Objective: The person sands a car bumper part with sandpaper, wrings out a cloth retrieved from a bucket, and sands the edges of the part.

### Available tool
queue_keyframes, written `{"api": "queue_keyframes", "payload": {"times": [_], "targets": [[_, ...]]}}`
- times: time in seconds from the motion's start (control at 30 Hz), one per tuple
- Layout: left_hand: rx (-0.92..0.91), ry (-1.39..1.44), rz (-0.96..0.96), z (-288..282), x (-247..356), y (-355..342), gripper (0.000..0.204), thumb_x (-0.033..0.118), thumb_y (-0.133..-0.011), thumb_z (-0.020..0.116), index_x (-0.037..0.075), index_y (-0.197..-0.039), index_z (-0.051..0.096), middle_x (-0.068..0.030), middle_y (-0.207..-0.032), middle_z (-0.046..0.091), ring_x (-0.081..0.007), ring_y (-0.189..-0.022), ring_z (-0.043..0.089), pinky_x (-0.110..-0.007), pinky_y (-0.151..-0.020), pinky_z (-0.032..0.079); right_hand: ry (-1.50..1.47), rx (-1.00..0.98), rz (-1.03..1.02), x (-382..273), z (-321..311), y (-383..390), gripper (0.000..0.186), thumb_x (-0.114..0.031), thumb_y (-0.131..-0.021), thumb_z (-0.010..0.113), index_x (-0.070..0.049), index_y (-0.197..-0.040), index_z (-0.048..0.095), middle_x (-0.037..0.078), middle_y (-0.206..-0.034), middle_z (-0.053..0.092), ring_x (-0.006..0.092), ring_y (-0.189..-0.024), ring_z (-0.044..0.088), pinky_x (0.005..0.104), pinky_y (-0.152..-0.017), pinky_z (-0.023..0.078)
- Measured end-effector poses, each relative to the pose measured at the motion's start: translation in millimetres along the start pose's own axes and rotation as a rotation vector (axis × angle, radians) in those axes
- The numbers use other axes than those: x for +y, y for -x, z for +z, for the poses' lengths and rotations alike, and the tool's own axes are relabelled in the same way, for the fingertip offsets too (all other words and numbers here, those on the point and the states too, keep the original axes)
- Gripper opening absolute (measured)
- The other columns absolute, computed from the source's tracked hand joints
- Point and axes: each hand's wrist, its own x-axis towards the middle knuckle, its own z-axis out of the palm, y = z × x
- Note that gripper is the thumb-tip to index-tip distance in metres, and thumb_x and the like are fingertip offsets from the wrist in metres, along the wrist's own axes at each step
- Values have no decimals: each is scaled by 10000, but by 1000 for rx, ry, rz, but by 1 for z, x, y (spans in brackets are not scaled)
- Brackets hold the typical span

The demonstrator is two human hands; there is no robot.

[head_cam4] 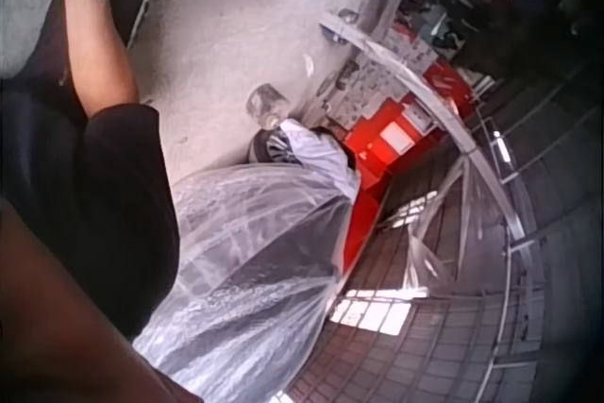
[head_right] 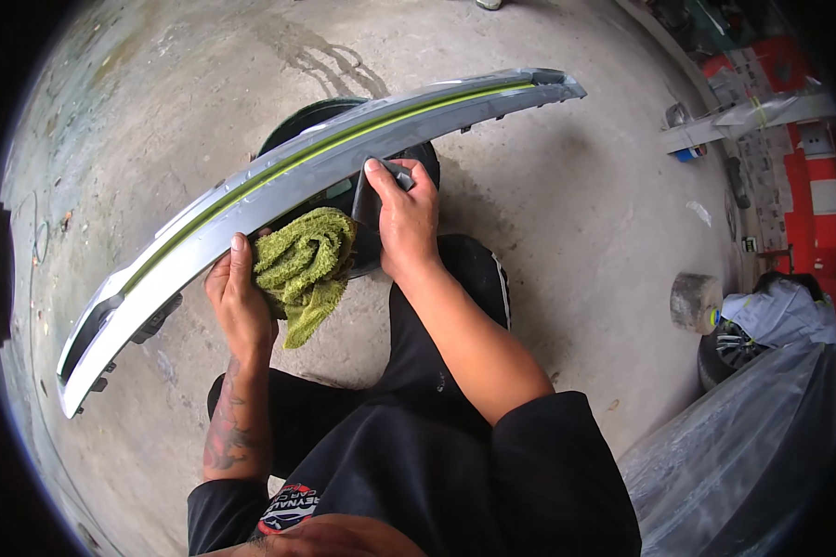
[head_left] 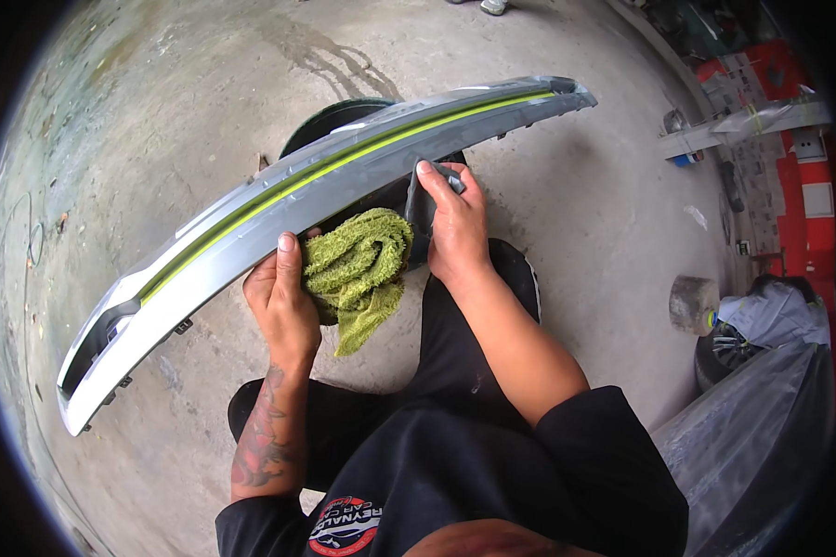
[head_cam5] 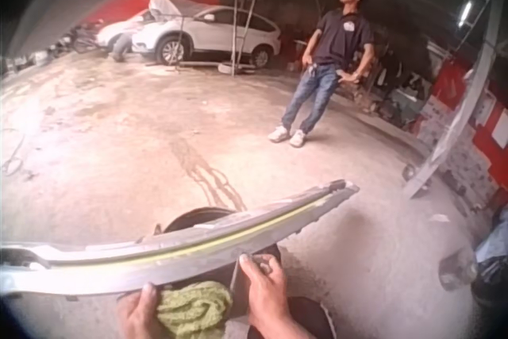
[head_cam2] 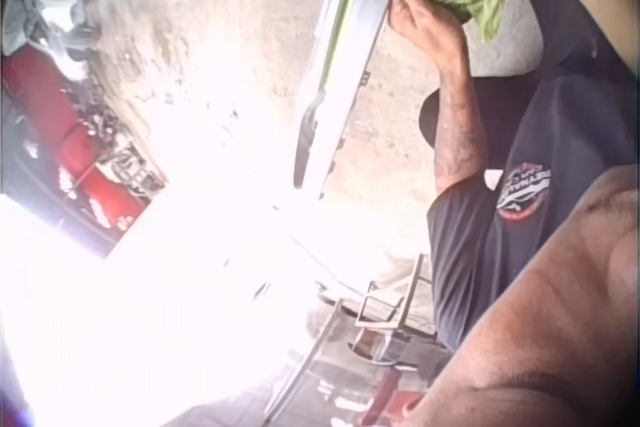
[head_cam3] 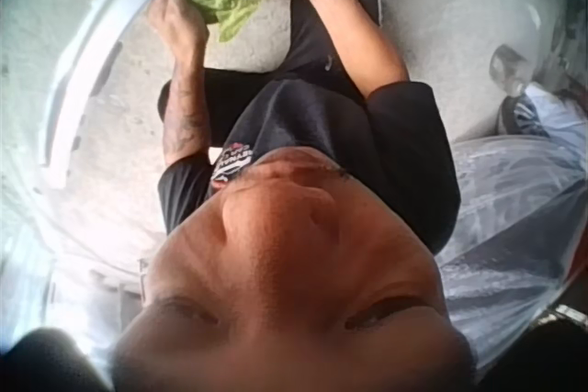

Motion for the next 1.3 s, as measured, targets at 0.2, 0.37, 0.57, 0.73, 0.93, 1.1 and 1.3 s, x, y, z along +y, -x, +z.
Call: {"api": "queue_keyframes", "payload": {"times": [0.2, 0.37, 0.57, 0.73, 0.93, 1.1, 1.3], "targets": [[-9, 38, -50, -4, -3, 1, 442, 325, -1056, 563, -86, -1064, 725, -89, -1025, 707, -141, -989, 583, -284, -948, 431, -2, -15, 39, 3, 2, 10, 233, -184, -921, 752, -67, -1037, 588, 9, -934, 634, 88, -870, 576, 251, -799, 462], [-6, 9, -22, -5, -3, 1, 447, 326, -1055, 565, -91, -1061, 726, -98, -1028, 709, -152, -987, 588, -293, -956, 432, -71, 69, -26, 7, 1, -1, 238, -207, -939, 738, -55, -1046, 588, 14, -971, 631, 92, -896, 562, 256, -812, 451], [7, 28, -17, -3, 0, 1, 455, 332, -1051, 571, -93, -1045, 734, -101, -1025, 709, -156, -974, 592, -292, -955, 433, -74, 124, -61, 8, -3, -8, 265, -232, -966, 714, -56, -1075, 549, 11, -983, 620, 76, -870, 552, 240, -765, 454], [5, -35, -12, -7, 1, 0, 445, 327, -1051, 572, -91, -1071, 722, -101, -1021, 709, -145, -975, 591, -288, -952, 434, -5, 79, -135, 5, 1, -2, 240, -185, -957, 719, -44, -1065, 558, 7, -928, 624, 69, -829, 546, 237, -741, 462], [-12, 31, -26, -2, 6, -3, 413, 307, -1046, 578, -80, -1112, 704, -100, -1049, 712, -142, -997, 588, -295, -967, 425, 91, 51, -171, 10, 5, -9, 253, -195, -955, 723, -36, -1063, 557, 13, -923, 611, 80, -808, 530, 248, -720, 460], [-15, 17, -10, -4, 5, -5, 405, 305, -1050, 572, -71, -1138, 696, -109, -1042, 719, -146, -999, 598, -301, -969, 433, 65, 51, -127, 3, 9, -8, 246, -198, -940, 738, -46, -1048, 578, 7, -932, 606, 89, -823, 534, 253, -735, 447], [-18, 61, -45, -7, 6, -7, 400, 295, -1051, 567, -74, -1131, 700, -101, -1048, 719, -145, -1001, 595, -299, -969, 430, 13, 20, -38, -2, 14, -6, 260, -186, -909, 763, -45, -1039, 589, -5, -914, 624, 77, -804, 547, 246, -732, 445]]}}
